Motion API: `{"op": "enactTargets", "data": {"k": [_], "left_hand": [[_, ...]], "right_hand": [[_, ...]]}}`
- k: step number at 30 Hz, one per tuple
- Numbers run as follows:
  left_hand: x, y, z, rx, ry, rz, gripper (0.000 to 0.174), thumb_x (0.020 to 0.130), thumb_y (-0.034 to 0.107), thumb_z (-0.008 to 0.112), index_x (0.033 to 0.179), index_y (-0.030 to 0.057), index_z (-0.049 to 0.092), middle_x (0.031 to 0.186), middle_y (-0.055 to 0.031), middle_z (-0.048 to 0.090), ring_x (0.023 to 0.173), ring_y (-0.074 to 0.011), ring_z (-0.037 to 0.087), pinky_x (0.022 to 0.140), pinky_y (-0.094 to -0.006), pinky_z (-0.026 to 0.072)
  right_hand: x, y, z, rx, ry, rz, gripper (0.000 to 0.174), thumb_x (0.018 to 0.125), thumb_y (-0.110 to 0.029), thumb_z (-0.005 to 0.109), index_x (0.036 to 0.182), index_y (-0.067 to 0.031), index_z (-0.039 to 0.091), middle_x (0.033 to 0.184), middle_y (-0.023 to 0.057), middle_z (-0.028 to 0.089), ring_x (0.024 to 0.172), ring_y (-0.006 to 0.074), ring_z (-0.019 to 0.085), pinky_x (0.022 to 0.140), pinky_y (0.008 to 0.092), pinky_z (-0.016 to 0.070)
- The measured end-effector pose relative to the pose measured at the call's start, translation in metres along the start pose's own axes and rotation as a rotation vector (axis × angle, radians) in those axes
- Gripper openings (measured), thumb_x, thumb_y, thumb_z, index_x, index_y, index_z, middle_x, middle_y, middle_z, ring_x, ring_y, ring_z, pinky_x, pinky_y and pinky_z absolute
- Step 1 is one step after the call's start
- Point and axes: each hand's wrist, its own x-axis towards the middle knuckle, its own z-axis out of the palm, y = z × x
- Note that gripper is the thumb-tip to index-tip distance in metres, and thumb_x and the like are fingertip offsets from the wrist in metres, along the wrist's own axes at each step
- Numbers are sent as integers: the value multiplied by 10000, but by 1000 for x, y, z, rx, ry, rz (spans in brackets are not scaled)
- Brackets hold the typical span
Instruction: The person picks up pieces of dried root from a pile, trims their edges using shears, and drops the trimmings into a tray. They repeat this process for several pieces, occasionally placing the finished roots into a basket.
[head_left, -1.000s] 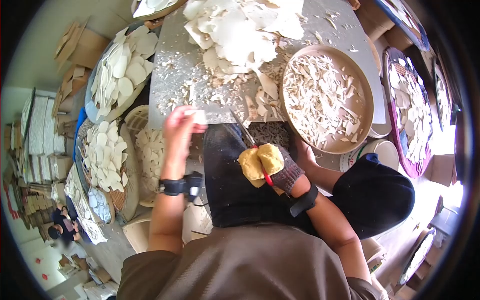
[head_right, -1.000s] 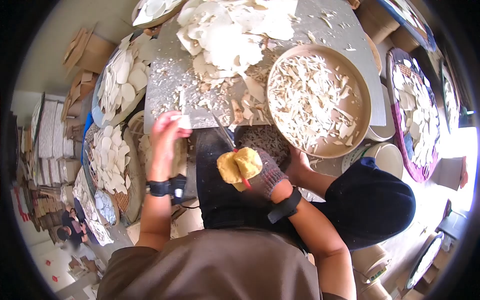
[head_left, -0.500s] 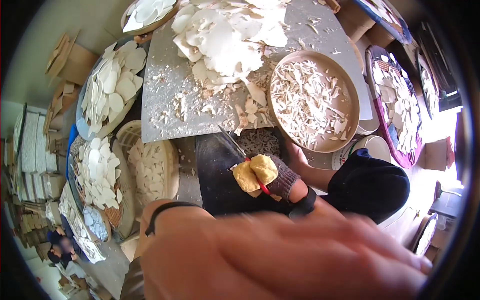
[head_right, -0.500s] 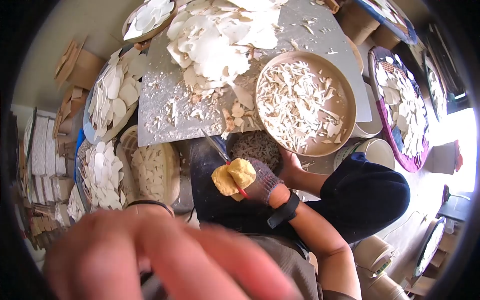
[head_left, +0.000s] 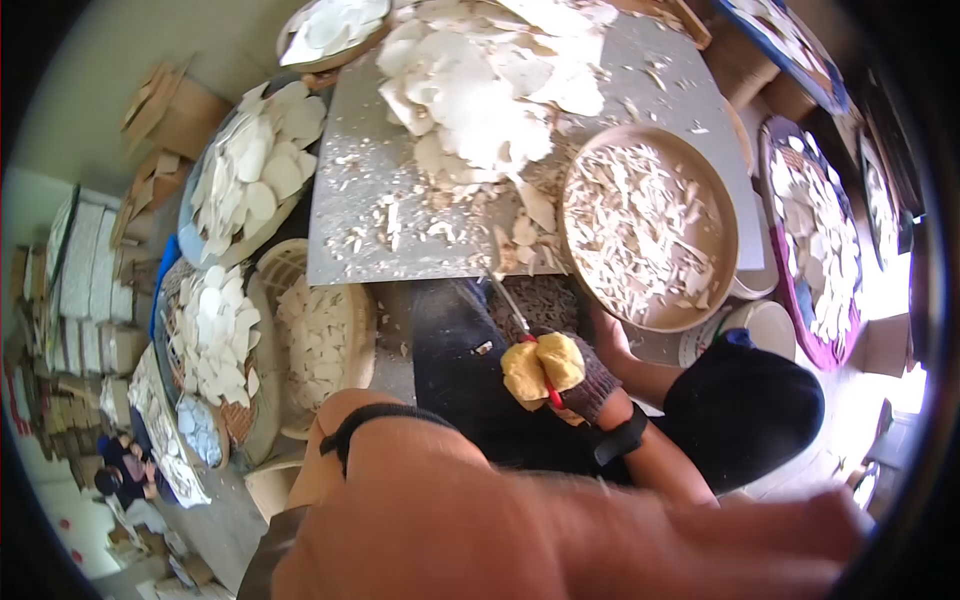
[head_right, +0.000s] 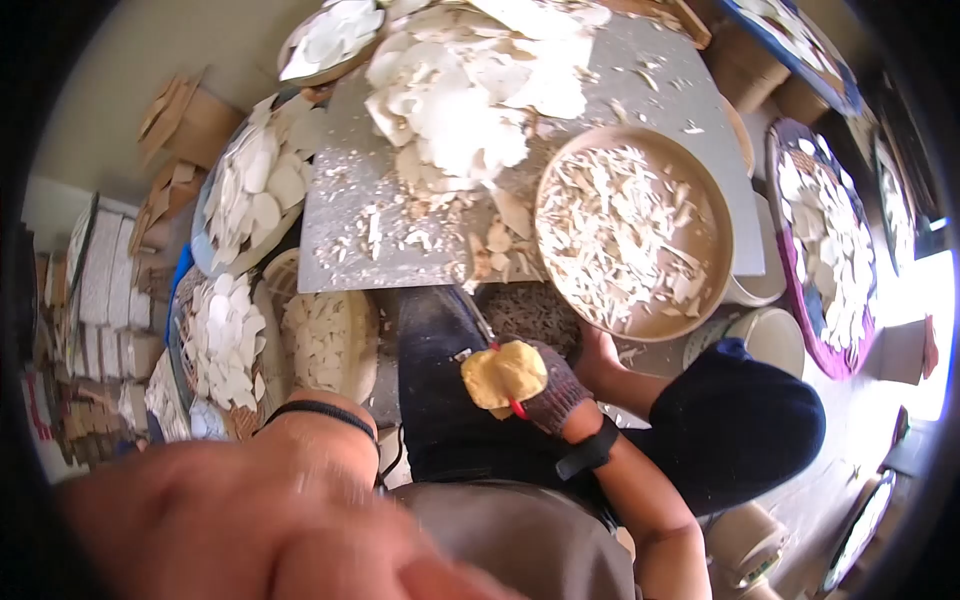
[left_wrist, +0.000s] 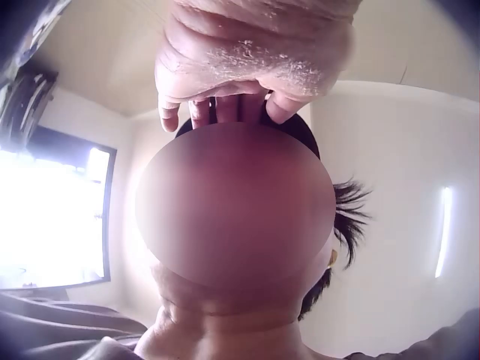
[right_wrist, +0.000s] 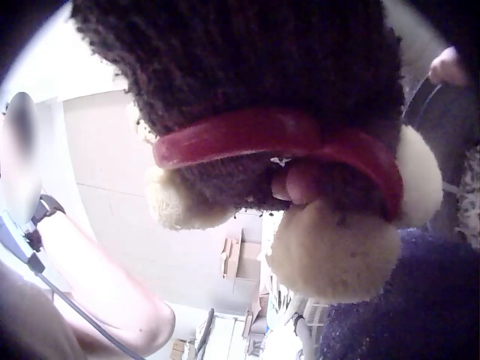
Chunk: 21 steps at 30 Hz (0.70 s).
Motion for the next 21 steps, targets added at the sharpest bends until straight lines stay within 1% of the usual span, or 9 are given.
{"op": "enactTargets", "data": {"k": [3, 5, 8, 10, 12, 15, 17, 19, 21], "left_hand": [[-15, 4, -29, 239, 226, -55, 189, 864, 151, 506, 929, -12, 575, 887, -144, 605, 926, -302, 581, 918, -399, 398], [-48, -8, -81, 424, 538, -223, 191, 860, 146, 510, 917, -23, 578, 889, -141, 608, 926, -292, 582, 923, -385, 397], [-130, -28, -194, 638, 918, -523, 269, 876, 72, 477, 1118, -29, 539, 1039, -105, 611, 1008, -167, 558, 914, -302, 407], [-182, -37, -269, 976, 933, -591, 336, 861, 66, 486, 1184, -22, 510, 1158, -137, 572, 1097, -204, 524, 963, -309, 381], [-206, -38, -322, 1372, 855, -826, 430, 818, 90, 554, 1225, -17, 466, 1269, -181, 486, 1205, -278, 449, 1016, -354, 343], [-238, -59, -391, 1562, 948, -775, 532, 794, 192, 588, 1275, 29, 430, 1331, -172, 420, 1268, -291, 364, 1038, -371, 303], [-232, -52, -388, 1587, 816, -1096, 559, 794, 331, 577, 1289, 115, 434, 1386, -143, 363, 1294, -278, 321, 1045, -350, 285], [-244, -63, -390, 1717, 655, -984, 573, 771, 346, 613, 1283, 149, 446, 1394, -136, 356, 1301, -275, 313, 1058, -355, 269], [-256, -76, -372, 1710, 636, -893, 586, 760, 362, 626, 1279, 154, 452, 1393, -131, 360, 1311, -316, 279, 1069, -421, 240]], "right_hand": [[10, 7, 2, -115, 70, -195, 287, 763, -187, 625, 1007, -42, 584, 866, 140, 643, 797, 306, 623, 714, 369, 505], [-3, 12, -9, -42, 85, -64, 262, 752, -204, 637, 949, -38, 589, 856, 138, 633, 806, 299, 616, 707, 361, 493], [-3, 19, -6, 132, 104, 25, 313, 726, -214, 686, 967, -46, 578, 910, 127, 619, 849, 265, 609, 734, 353, 485], [-4, 26, -6, 140, 31, 8, 415, 695, -213, 730, 1042, -74, 548, 998, 120, 590, 911, 240, 592, 784, 345, 478], [-4, 31, -7, 147, -31, -3, 531, 665, -212, 774, 1116, -101, 518, 1086, 114, 560, 973, 216, 574, 833, 337, 470], [3, 22, -2, 319, 0, 229, 584, 651, -189, 801, 1146, -92, 507, 1112, 104, 559, 1007, 194, 564, 860, 334, 468], [-2, 44, 1, 187, -107, 256, 569, 656, -181, 798, 1137, -79, 512, 1097, 101, 568, 1007, 189, 566, 861, 337, 469], [0, 35, 6, 272, 1, 247, 429, 699, -192, 741, 1055, -50, 549, 1007, 108, 597, 936, 223, 587, 795, 335, 481], [7, 16, 4, 186, 83, 112, 278, 733, -204, 666, 939, -28, 602, 868, 136, 630, 820, 296, 616, 706, 349, 486]]}}
